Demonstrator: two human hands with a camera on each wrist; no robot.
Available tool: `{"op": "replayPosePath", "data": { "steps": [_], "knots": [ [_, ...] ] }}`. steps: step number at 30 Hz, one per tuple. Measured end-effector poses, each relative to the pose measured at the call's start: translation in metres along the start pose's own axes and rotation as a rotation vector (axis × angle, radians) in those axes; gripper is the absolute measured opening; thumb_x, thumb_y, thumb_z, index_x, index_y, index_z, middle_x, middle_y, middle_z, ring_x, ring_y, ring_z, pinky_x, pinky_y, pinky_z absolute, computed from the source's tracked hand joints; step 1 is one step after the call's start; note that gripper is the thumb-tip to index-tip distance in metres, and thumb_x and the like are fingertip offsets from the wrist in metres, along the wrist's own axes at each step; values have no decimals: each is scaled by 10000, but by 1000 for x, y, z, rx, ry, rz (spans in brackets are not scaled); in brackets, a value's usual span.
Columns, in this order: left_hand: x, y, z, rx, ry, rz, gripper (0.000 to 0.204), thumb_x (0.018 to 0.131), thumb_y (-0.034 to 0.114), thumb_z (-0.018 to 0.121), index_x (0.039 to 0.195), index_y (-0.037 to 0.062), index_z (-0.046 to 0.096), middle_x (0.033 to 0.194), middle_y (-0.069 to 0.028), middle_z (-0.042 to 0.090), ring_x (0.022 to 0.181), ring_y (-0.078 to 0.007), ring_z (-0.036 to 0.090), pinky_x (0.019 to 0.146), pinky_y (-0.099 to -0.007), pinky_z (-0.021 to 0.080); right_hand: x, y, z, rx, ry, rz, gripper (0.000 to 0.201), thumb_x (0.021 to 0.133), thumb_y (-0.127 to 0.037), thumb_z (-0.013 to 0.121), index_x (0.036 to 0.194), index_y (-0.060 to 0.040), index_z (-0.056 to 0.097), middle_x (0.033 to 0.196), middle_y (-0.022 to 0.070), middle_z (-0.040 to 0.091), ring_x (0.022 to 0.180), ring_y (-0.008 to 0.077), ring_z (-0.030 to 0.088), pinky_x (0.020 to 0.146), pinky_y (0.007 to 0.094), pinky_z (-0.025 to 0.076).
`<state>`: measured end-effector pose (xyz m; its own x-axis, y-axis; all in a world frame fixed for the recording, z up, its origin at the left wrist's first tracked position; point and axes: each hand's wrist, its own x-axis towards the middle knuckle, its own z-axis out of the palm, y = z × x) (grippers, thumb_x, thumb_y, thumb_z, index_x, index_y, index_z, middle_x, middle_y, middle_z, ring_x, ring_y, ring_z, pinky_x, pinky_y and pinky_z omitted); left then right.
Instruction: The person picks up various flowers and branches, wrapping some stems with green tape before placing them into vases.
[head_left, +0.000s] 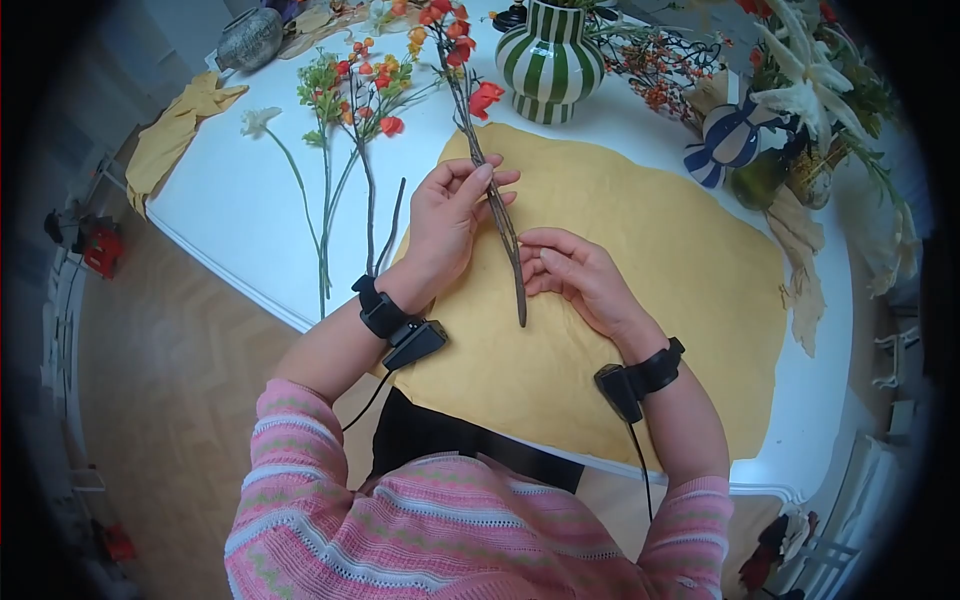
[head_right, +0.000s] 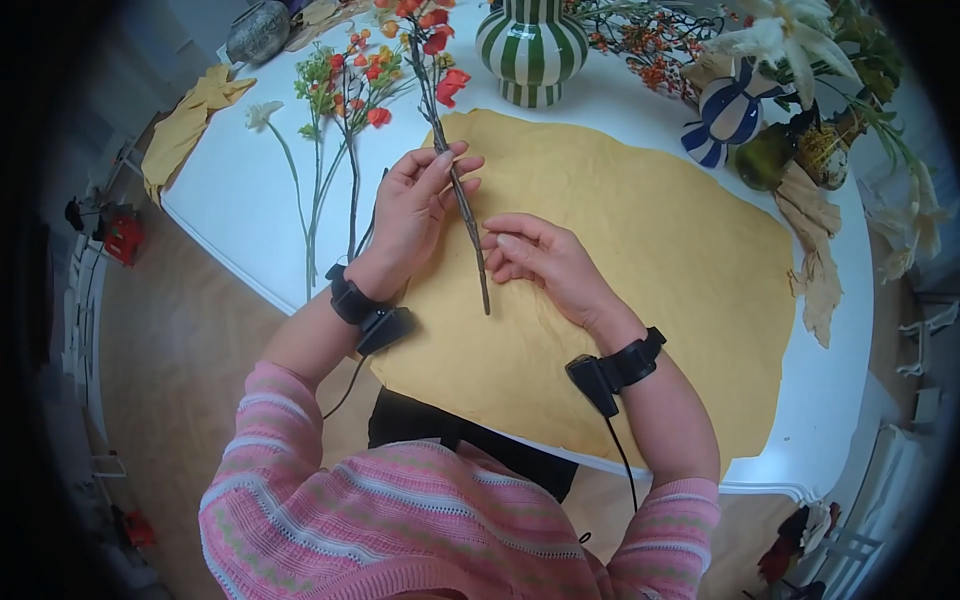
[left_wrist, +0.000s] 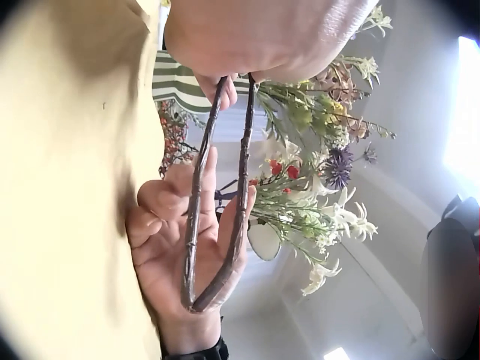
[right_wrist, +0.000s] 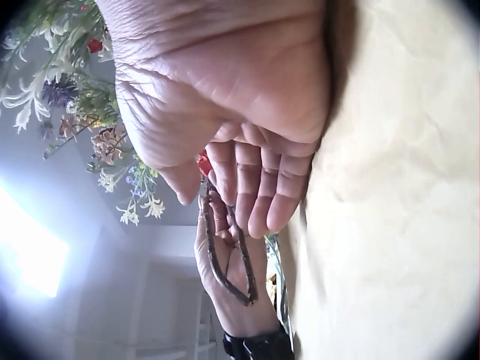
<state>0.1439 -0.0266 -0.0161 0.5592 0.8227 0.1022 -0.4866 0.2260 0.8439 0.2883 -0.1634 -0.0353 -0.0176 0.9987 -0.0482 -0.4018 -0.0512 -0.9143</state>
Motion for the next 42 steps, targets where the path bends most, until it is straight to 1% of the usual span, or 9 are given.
{"op": "replayPosePath", "data": {
  "steps": [2, 5, 10, 14, 20, 25, 28, 34, 42],
  "knots": [
    [0, -1, 1, -22, -2, 10, 156, 959, 90, 544, 1071, -17, 521, 1222, -153, 556, 1090, -255, 608, 881, -351, 549, 0, -2, 3, -22, 20, -5, 378, 963, -198, 554, 1266, 26, 512, 1038, 104, 633, 908, 152, 625, 824, 279, 513],
    [-4, 0, 5, -22, -20, -4, 156, 956, 80, 544, 1077, -15, 518, 1237, -152, 546, 1102, -261, 602, 894, -351, 542, -2, -7, 8, -92, 8, 57, 406, 958, -192, 564, 1284, 38, 491, 1047, 109, 639, 920, 153, 628, 826, 277, 515],
    [-6, -1, 5, -46, -68, -52, 124, 950, 62, 548, 1045, -15, 532, 1245, -153, 540, 1116, -267, 597, 898, -351, 535, -2, -6, 5, -129, 1, 100, 399, 931, -156, 608, 1257, 52, 511, 971, 88, 660, 884, 146, 636, 817, 271, 519],
    [-7, 0, 4, -36, -73, -58, 133, 944, 65, 560, 1049, -13, 541, 1242, -150, 546, 1114, -266, 600, 902, -353, 530, -2, -4, 2, -113, -9, 99, 386, 925, -154, 616, 1239, 52, 526, 948, 78, 660, 877, 139, 634, 813, 266, 518],
    [-8, 1, 4, -30, -60, -93, 224, 944, 109, 574, 1124, -11, 516, 1222, -164, 570, 1096, -264, 611, 899, -354, 524, -3, -4, 3, -106, 10, 98, 356, 927, -162, 612, 1208, 46, 546, 937, 70, 656, 871, 134, 630, 812, 262, 516],
    [-8, 4, 4, -28, -52, -102, 352, 945, 130, 576, 1223, -4, 408, 1200, -183, 583, 1052, -270, 631, 886, -357, 525, -3, -4, 2, -117, -5, 85, 320, 934, -165, 600, 1183, 33, 568, 928, 64, 653, 865, 133, 624, 814, 265, 511],
    [-9, 5, 4, -32, -61, -110, 365, 948, 127, 568, 1237, -3, 387, 1193, -184, 585, 1043, -272, 634, 877, -356, 529, -3, -3, 1, -119, -4, 89, 312, 933, -162, 599, 1178, 31, 572, 926, 63, 654, 863, 131, 622, 812, 265, 511],
    [-8, 4, 4, -15, -83, -114, 405, 950, 130, 568, 1283, -16, 389, 1191, -172, 585, 1037, -265, 635, 870, -352, 532, -3, -2, 1, -117, -3, 82, 302, 931, -157, 600, 1168, 29, 577, 924, 64, 656, 857, 131, 624, 808, 267, 512],
    [-8, 2, 3, -11, -77, -117, 403, 946, 129, 578, 1282, -19, 412, 1140, -146, 596, 1001, -240, 642, 853, -342, 534, -4, -4, 2, -95, -8, 83, 299, 928, -166, 609, 1154, 27, 584, 926, 70, 660, 841, 127, 629, 797, 261, 515]
  ]
}}
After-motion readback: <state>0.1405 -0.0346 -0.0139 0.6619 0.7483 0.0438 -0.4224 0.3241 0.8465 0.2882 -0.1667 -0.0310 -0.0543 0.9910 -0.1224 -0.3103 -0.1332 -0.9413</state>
